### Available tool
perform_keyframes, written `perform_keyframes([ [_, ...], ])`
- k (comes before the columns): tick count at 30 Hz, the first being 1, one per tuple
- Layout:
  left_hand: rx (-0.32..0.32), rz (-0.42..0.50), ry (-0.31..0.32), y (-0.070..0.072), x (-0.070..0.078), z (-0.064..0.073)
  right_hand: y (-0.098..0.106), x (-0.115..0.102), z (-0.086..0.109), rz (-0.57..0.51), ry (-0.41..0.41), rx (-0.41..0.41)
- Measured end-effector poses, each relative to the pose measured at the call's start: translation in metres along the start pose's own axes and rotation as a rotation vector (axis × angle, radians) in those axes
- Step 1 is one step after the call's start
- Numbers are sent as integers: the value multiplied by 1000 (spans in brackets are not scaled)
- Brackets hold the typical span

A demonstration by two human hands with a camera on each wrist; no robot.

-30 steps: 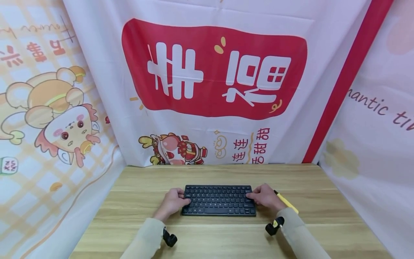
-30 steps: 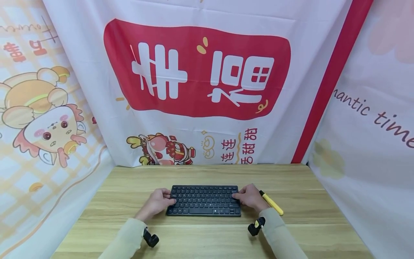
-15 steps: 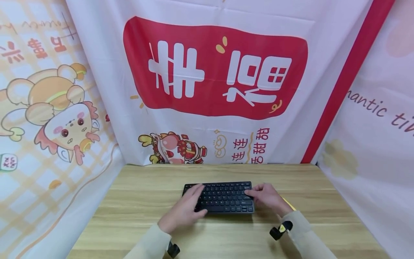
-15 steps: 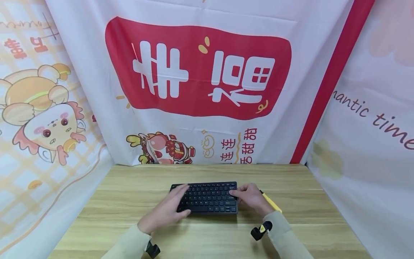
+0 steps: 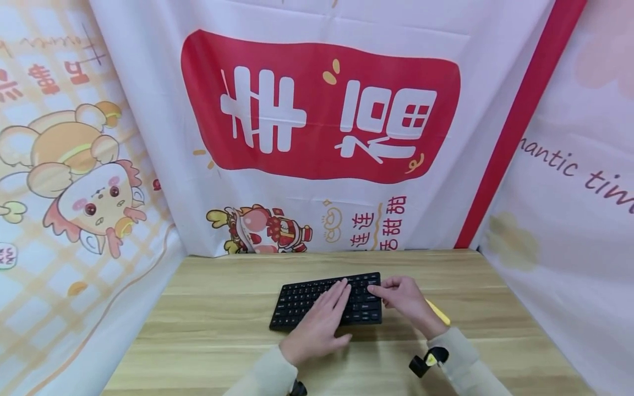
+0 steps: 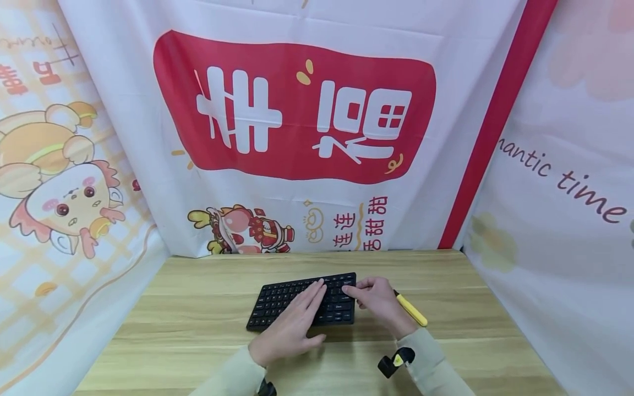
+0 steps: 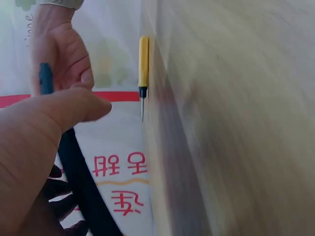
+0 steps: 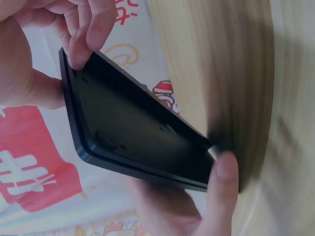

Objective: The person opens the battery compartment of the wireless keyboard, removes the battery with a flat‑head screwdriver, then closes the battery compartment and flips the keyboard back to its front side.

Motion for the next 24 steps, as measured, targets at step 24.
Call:
perform_keyframes([
  [24, 340, 103, -187, 46, 0, 6, -14, -34, 17, -273, 172, -150],
])
Point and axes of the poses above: each hand's wrist, its own z-axis away from the middle knuckle, its own y-axis out of the back of the hand, x = y × z, the point moved 7 cm from there along -z, towards the middle knuckle, and after that the axes turned 14 degrees about z, right-handed, at the moved point
